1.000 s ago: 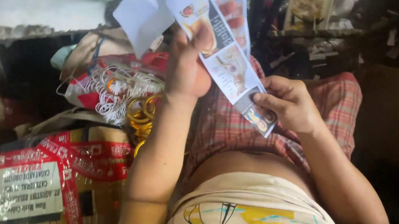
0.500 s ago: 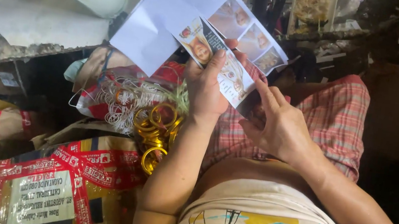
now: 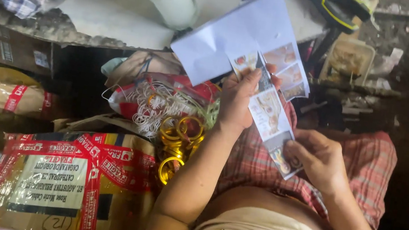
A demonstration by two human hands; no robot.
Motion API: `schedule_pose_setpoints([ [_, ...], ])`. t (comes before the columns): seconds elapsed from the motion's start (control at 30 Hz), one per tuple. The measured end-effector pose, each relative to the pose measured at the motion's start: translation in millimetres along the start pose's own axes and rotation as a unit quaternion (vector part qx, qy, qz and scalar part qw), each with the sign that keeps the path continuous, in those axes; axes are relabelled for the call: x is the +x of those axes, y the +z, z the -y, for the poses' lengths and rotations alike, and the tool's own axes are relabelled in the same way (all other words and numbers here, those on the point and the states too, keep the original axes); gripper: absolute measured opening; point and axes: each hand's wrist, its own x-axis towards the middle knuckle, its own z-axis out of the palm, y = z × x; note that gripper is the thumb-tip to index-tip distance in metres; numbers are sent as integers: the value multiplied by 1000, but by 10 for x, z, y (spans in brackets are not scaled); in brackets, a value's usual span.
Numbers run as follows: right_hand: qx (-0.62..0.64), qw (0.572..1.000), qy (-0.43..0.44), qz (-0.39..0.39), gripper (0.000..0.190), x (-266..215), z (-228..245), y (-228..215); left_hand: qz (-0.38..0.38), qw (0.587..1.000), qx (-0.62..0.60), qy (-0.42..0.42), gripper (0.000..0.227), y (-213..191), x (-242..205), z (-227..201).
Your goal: Assembling decorative candles by placing gold rings on glass jars and applying cut-out labels.
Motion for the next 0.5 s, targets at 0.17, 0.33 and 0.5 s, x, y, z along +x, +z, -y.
schedule_pose_setpoints([
  [0.17,20,1000,19,3,22,-4,35,11,-21,999,-40,-17,23,-5,112,-130],
  [0.33,15,999,29,13,23,56,-59,20,-40,999,-17,-9,32,-18,126,-97],
  [0.5,-16,999,30,26,34,122,328,-48,-49,999,-11,-18,33,131,35,-268],
])
